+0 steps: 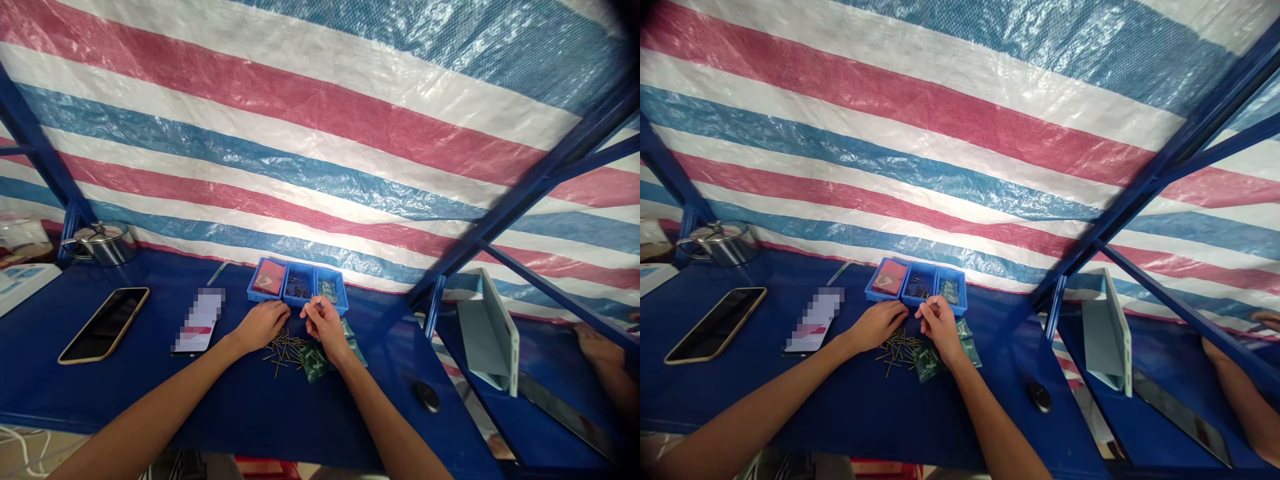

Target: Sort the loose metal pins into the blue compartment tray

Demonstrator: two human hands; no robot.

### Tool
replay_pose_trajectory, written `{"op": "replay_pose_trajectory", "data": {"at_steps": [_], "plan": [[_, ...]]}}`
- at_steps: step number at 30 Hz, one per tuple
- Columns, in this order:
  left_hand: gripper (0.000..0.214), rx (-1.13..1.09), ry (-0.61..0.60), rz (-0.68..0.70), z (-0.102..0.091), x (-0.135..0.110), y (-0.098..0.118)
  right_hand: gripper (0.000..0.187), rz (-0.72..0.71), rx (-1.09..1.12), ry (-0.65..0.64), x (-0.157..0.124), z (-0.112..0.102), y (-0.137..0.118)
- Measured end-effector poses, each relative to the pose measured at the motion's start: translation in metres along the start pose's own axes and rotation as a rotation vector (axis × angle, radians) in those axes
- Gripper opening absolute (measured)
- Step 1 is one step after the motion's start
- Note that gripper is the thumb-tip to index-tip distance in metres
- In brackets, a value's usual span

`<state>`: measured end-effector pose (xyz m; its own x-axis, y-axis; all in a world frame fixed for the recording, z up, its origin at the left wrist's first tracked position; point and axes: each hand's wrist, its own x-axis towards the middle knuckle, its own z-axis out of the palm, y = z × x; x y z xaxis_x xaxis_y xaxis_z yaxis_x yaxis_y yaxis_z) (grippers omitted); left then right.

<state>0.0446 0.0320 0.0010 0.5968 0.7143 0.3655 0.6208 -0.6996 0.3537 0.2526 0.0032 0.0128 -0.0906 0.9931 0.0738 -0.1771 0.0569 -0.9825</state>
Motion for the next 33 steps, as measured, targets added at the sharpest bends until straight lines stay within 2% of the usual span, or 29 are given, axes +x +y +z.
{"op": "replay_pose_trajectory", "data": {"at_steps": [12, 15, 20, 24, 27, 30, 33], "plan": [[0.024, 0.014, 0.004, 0.004, 0.003, -0.0006, -0.0026, 0.031, 0.05, 0.132, -0.028, -0.0011, 0.001, -0.0074], [0.023, 0.011, 0.009, 0.006, 0.0036, -0.0008, -0.0028, 0.032, 0.031, 0.108, -0.006, -0.0009, 0.0015, -0.007], [0.025, -0.001, 0.018, 0.013, 0.0035, -0.0008, -0.0027, 0.03, -0.064, -0.146, 0.089, 0.0002, -0.0001, -0.0027], [0.024, 0.005, 0.011, 0.007, 0.0024, -0.0005, -0.0029, 0.02, -0.218, -0.552, 0.163, -0.0037, -0.0026, 0.0014], [0.023, 0.012, 0.009, 0.008, 0.0019, -0.0003, -0.0028, 0.015, -0.337, -0.821, 0.165, -0.0079, -0.0034, 0.0017], [0.023, 0.003, 0.01, 0.008, 0.0015, -0.0003, -0.0019, 0.017, -0.403, -0.925, 0.165, -0.0094, -0.0036, 0.0], [0.023, -0.001, 0.011, 0.008, 0.001, -0.0003, -0.0009, 0.02, -0.407, -0.872, 0.17, -0.0078, -0.0038, -0.0013]]}}
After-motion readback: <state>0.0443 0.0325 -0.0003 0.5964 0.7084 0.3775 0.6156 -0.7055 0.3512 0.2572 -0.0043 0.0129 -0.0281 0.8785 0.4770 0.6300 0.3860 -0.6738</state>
